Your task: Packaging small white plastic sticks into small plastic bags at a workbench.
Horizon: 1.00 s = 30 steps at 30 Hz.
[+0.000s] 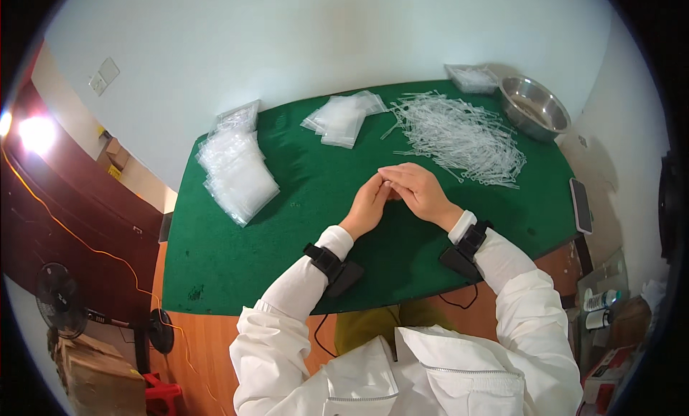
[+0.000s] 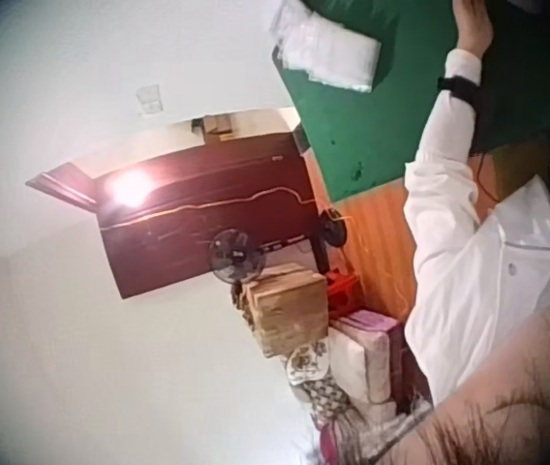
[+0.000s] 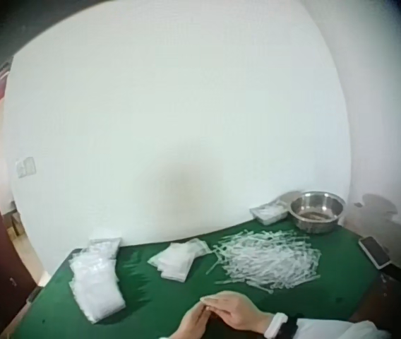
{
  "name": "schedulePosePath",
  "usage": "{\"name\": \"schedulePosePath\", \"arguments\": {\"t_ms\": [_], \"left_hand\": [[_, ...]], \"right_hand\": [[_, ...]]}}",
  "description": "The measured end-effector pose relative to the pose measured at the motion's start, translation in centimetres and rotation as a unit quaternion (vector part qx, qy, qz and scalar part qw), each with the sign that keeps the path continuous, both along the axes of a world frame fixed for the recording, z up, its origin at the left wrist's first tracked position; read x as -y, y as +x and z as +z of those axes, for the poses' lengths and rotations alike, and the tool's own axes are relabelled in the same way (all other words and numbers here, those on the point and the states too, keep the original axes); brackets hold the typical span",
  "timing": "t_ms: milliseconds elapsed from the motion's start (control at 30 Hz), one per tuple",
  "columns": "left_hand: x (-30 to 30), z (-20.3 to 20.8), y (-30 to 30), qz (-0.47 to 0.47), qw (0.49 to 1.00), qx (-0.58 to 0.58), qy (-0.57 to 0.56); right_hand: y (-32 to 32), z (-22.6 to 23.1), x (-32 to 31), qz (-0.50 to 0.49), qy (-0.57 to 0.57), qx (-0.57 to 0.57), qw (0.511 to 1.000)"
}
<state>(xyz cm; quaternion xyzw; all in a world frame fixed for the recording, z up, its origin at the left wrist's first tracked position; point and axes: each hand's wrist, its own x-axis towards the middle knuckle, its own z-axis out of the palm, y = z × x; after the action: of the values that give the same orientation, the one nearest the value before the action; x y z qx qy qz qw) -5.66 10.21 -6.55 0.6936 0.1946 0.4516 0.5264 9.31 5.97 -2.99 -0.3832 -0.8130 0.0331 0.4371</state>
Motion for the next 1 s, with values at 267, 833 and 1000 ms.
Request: {"name": "schedulePosePath", "arguments": {"t_ms": [267, 833, 1000], "left_hand": [[-1.2, -0.4, -0.9, 0.054, 0.998, -0.035, 0.013], [-6.1, -1.5, -4.7, 0.272, 0.859, 0.338, -0.271], [-6.5, -1.5, -4.4, 0.266, 0.869, 0.332, -0.252]], "right_hand": [[-1.7, 2.3, -1.1, 0.005, 0.027, -0.002, 1.0], [-4.8, -2.8, -14.4, -0.167, -0.054, 0.269, 0.947], [-4.2, -1.9, -14.0, -0.197, -0.011, 0.33, 0.923]]}}
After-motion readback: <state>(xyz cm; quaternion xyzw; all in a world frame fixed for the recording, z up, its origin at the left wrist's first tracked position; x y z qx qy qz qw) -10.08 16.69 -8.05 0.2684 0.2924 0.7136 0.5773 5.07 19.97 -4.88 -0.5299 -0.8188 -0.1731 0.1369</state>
